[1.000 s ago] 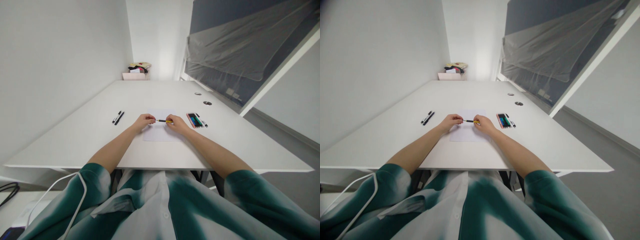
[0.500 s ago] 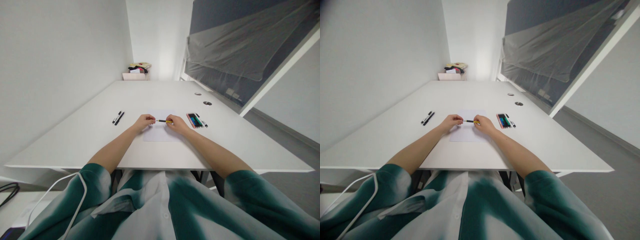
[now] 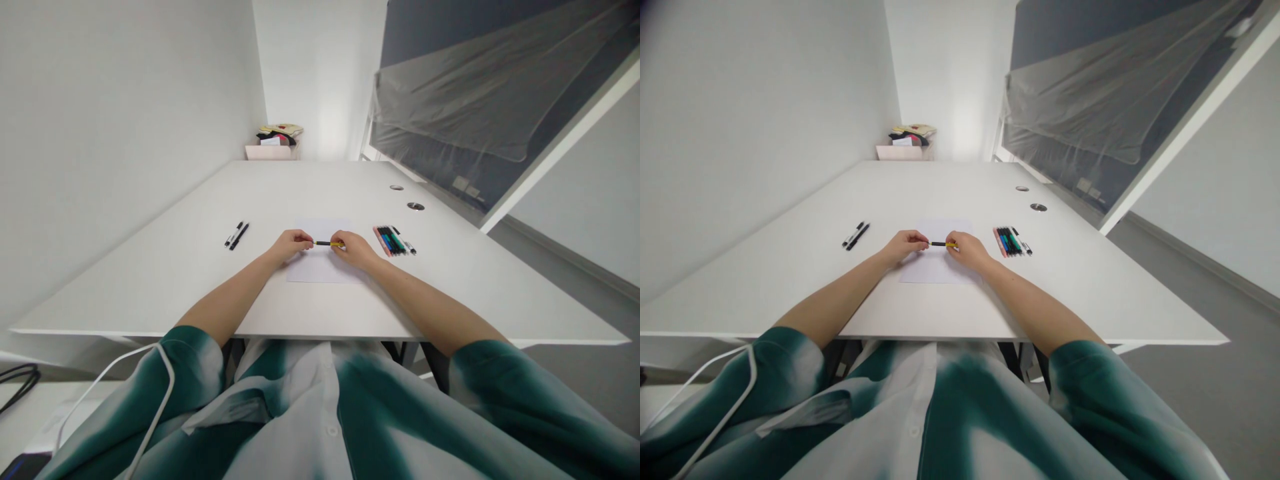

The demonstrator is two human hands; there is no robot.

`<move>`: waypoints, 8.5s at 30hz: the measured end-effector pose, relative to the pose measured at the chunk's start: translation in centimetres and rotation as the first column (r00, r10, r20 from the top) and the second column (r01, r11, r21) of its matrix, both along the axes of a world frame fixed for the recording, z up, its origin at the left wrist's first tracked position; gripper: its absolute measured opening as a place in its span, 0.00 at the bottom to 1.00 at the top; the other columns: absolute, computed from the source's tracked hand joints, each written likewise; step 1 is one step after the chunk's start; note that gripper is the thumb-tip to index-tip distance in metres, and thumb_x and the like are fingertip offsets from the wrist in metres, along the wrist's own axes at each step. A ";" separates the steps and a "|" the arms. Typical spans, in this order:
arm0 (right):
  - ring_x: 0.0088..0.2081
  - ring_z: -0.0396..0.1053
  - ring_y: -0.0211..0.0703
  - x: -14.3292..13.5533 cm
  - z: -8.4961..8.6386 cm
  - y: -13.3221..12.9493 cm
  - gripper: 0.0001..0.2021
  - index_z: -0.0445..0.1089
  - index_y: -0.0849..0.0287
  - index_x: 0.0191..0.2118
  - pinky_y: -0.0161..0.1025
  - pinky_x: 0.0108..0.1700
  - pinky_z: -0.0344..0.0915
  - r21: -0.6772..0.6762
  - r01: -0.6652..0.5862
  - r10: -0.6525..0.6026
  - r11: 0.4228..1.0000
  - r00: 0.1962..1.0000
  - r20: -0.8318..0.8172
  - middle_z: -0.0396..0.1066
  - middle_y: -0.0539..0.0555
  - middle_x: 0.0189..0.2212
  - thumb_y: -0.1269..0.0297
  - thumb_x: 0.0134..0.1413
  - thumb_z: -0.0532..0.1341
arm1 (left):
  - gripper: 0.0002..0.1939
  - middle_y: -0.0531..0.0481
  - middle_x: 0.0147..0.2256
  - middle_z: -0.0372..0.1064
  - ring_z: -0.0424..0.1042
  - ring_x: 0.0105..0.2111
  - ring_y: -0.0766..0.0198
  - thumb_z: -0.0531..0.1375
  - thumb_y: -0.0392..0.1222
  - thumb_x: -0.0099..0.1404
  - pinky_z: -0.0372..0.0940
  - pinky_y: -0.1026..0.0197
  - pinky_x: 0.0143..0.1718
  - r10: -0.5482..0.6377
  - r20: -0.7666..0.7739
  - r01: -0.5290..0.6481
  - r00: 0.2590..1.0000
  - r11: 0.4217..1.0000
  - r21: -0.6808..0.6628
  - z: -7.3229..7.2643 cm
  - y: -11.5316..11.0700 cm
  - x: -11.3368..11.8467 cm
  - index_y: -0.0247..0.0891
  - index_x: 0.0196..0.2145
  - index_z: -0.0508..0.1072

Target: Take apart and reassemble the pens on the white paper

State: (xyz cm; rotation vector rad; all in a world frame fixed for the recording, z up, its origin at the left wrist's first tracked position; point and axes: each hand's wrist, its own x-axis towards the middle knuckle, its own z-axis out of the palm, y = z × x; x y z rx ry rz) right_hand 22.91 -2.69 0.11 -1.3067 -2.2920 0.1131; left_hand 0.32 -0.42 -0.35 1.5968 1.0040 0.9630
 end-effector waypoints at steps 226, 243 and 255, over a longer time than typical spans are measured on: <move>0.37 0.71 0.43 0.1 0.6 -0.4 0.08 0.75 0.57 0.38 0.35 0.36 0.58 -0.051 -0.004 0.010 0.999 0.994 0.107 0.77 0.54 0.36 0.65 0.57 0.59 | 0.16 0.46 0.34 0.77 0.72 0.35 0.60 0.55 0.46 0.61 0.66 0.60 0.40 0.052 -0.592 0.194 0.804 0.919 0.344 0.4 -0.3 -0.1 0.35 0.35 0.79; 0.24 0.61 0.35 2.4 0.7 1.4 0.13 0.75 0.59 0.33 0.36 0.27 0.56 -0.409 -0.279 -0.099 0.869 0.711 -0.696 0.69 0.49 0.22 0.56 0.44 0.68 | 0.07 0.46 0.35 0.75 0.73 0.37 0.57 0.58 0.40 0.60 0.64 0.53 0.45 0.299 -0.634 0.186 0.713 0.791 0.582 0.6 -0.6 -0.2 0.37 0.35 0.74; 0.26 0.67 0.42 0.9 2.2 0.1 0.27 0.73 0.60 0.37 0.39 0.31 0.65 -0.417 -0.595 -0.382 0.687 0.192 -0.904 0.71 0.55 0.23 0.42 0.61 0.47 | 0.08 0.45 0.36 0.75 0.71 0.40 0.54 0.58 0.43 0.65 0.61 0.51 0.46 0.446 -0.591 0.153 0.673 0.697 0.700 0.6 -1.7 1.4 0.38 0.35 0.75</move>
